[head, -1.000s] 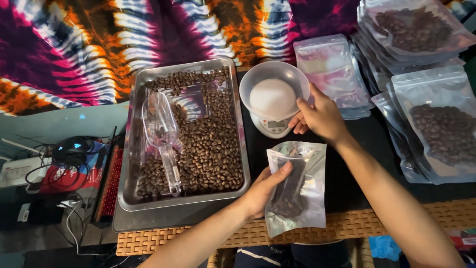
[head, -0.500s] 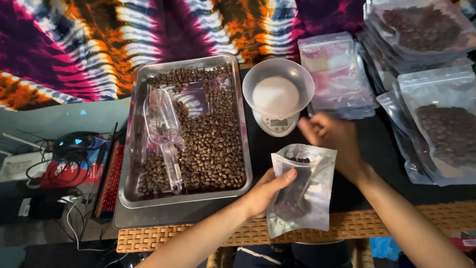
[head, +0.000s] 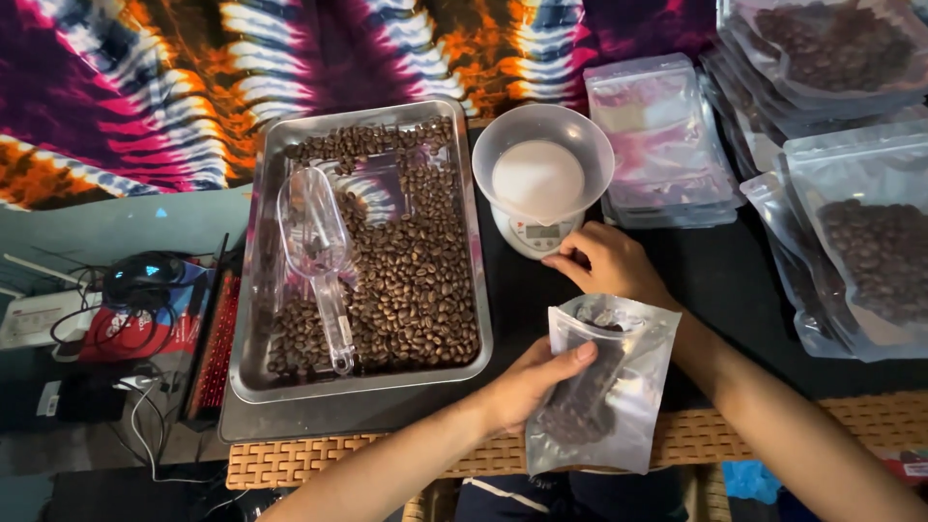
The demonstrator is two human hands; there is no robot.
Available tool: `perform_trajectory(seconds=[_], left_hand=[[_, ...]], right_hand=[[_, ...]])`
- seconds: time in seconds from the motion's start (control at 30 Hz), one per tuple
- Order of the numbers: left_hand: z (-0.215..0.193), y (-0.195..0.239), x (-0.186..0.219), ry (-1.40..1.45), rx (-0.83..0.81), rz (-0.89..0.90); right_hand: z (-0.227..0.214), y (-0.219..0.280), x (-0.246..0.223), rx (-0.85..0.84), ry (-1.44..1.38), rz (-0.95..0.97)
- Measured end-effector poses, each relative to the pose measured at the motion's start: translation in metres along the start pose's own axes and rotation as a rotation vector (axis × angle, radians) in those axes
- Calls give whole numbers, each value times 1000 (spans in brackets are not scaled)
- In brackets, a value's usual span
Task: Measuring roasted coffee beans using a scoop and a digital scale, then filling them into plastic bags for packaging.
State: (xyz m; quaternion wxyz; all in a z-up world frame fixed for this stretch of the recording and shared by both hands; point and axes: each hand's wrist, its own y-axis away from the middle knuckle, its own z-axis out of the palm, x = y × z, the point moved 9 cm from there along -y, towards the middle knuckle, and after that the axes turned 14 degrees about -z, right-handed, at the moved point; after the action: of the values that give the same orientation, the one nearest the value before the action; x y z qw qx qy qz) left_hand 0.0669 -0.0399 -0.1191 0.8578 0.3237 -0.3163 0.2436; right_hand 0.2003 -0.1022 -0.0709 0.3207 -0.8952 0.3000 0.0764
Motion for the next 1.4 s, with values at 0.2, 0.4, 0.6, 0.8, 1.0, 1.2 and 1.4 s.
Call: perform_trajectory(seconds=[0.2, 0.4, 0.6, 0.8, 1.0, 1.2, 1.4], left_hand=[[-15, -1, 6, 111, 68, 12], [-22, 17, 31, 429, 372, 162], [-15, 50, 81, 70, 482, 497], [-18, 81, 104, -218, 712, 712], [-39, 80, 106, -253, 797, 709], [-20, 82, 124, -202, 764, 668], [-24, 82, 128, -166, 787, 736]], right_hand=[[-21, 3, -7, 156, -93, 88], [-60, 29, -2, 298, -455, 504], [-60, 46, -6, 601, -809, 270], [-58, 49, 5, 668, -847, 227], [-84, 37, -16, 738, -723, 232], [-79, 44, -4, 741, -659, 313], [-70, 41, -9, 701, -791, 356]])
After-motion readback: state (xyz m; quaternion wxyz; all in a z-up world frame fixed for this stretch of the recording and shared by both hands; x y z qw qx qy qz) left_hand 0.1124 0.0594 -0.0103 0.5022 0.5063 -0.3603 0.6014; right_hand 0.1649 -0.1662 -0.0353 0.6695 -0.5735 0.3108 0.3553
